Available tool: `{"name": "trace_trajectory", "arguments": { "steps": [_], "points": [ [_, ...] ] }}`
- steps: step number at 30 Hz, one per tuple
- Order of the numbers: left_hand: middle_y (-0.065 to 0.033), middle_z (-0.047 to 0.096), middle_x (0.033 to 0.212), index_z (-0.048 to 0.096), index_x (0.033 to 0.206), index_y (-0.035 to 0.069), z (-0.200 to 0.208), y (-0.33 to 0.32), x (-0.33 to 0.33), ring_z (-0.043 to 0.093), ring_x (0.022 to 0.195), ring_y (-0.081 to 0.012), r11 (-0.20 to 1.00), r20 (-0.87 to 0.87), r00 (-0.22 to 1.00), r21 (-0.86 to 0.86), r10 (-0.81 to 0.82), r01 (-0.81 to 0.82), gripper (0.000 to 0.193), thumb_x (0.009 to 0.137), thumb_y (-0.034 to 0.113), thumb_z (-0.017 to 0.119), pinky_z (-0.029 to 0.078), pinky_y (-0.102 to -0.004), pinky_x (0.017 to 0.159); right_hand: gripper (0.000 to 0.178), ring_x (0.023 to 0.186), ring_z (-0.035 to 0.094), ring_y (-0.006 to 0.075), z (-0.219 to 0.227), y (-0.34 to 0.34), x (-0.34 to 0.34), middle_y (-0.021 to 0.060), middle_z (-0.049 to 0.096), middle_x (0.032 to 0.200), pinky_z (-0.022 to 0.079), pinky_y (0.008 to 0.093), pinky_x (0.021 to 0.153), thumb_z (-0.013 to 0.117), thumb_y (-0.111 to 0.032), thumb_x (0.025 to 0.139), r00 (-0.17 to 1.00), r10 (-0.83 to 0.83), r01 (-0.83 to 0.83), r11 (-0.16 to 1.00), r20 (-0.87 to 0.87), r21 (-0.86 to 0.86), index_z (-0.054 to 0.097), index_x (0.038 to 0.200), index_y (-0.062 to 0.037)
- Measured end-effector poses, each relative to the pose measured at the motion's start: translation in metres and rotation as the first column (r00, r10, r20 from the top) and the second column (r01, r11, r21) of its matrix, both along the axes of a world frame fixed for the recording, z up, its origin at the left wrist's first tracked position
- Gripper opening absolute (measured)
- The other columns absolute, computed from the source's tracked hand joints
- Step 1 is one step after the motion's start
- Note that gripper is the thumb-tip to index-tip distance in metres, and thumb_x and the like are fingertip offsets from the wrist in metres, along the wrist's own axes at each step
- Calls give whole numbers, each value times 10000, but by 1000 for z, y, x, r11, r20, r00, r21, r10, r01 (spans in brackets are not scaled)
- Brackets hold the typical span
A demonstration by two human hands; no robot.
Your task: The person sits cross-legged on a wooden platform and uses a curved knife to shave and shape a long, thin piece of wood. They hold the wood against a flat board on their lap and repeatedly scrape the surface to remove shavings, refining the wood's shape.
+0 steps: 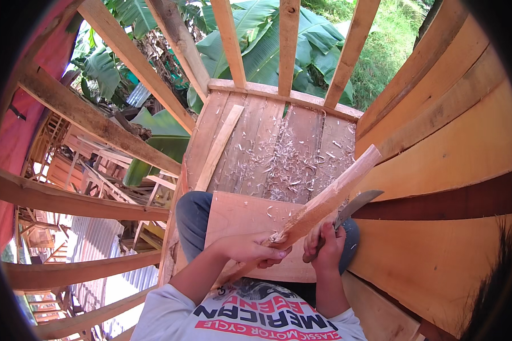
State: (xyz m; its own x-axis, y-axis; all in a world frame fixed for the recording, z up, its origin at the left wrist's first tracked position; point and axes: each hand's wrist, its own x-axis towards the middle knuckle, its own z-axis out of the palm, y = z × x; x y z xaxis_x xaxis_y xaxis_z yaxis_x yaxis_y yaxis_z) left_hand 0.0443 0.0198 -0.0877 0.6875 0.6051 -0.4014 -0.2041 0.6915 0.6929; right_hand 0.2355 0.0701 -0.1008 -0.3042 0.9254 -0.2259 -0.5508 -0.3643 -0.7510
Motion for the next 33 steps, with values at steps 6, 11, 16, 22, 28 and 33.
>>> {"name": "trace_trajectory", "arguments": {
  "steps": [6, 11, 16, 22, 28, 33],
  "points": [
    [14, 418, 722, 451, 852, 78, 11, -1, -7, 414, 628, -75, 994, -136, 988, 93, 70, -58, 230, 941, 261, 559, 367, -247, 560, 504, 392, 426, 116, -13, -2, 15, 23, 424, 488, 309, 238, 359, 500, -471, 939, 931, 178, -277, 913, 319, 300, 439, 656, -58],
    [-20, 518, 765, 509, 941, 26, 24, -3, 4, 475, 725, -109, 940, -280, 922, 288, 267, -185, 194, 918, 201, 591, 407, -276, 659, 622, 418, 470, 146, 14, -1, 5, 46, 413, 482, 321, 298, 409, 549, -580, 868, 705, -26, -422, 788, 708, 449, 465, 611, -21],
    [-85, 584, 843, 540, 1104, 5, 27, -13, 16, 519, 794, -155, 903, -408, 841, 381, 356, -198, 240, 898, 118, 585, 431, -315, 728, 624, 444, 498, 266, 8, 10, 18, 115, 425, 511, 355, 346, 433, 628, -604, 776, 462, -350, -501, 655, 814, 566, 490, 605, -20],
    [-165, 592, 826, 518, 1111, -16, 27, -23, 21, 563, 769, -205, 880, -444, 810, 442, 384, -175, 261, 880, 95, 568, 443, -348, 714, 661, 439, 498, 282, 3, 15, 29, 100, 431, 484, 359, 357, 419, 648, -691, 661, 298, -568, -525, 574, 767, 629, 473, 557, -63],
    [-194, 597, 820, 511, 1086, -22, 32, -21, 21, 574, 747, -244, 902, -457, 823, 406, 337, -143, 259, 877, 121, 566, 446, -352, 703, 708, 441, 476, 284, 5, 21, 32, 93, 410, 487, 348, 361, 423, 640, -723, 624, 295, -637, -486, 541, 712, 686, 437, 548, -48],
    [-156, 584, 810, 514, 1070, -14, 18, -29, 21, 557, 751, -217, 887, -427, 820, 418, 382, -195, 246, 870, 118, 571, 443, -340, 697, 714, 450, 466, 286, 5, 24, 30, 92, 400, 492, 345, 362, 426, 650, -715, 620, 274, -649, -474, 552, 710, 687, 427, 555, -40]
  ]
}}
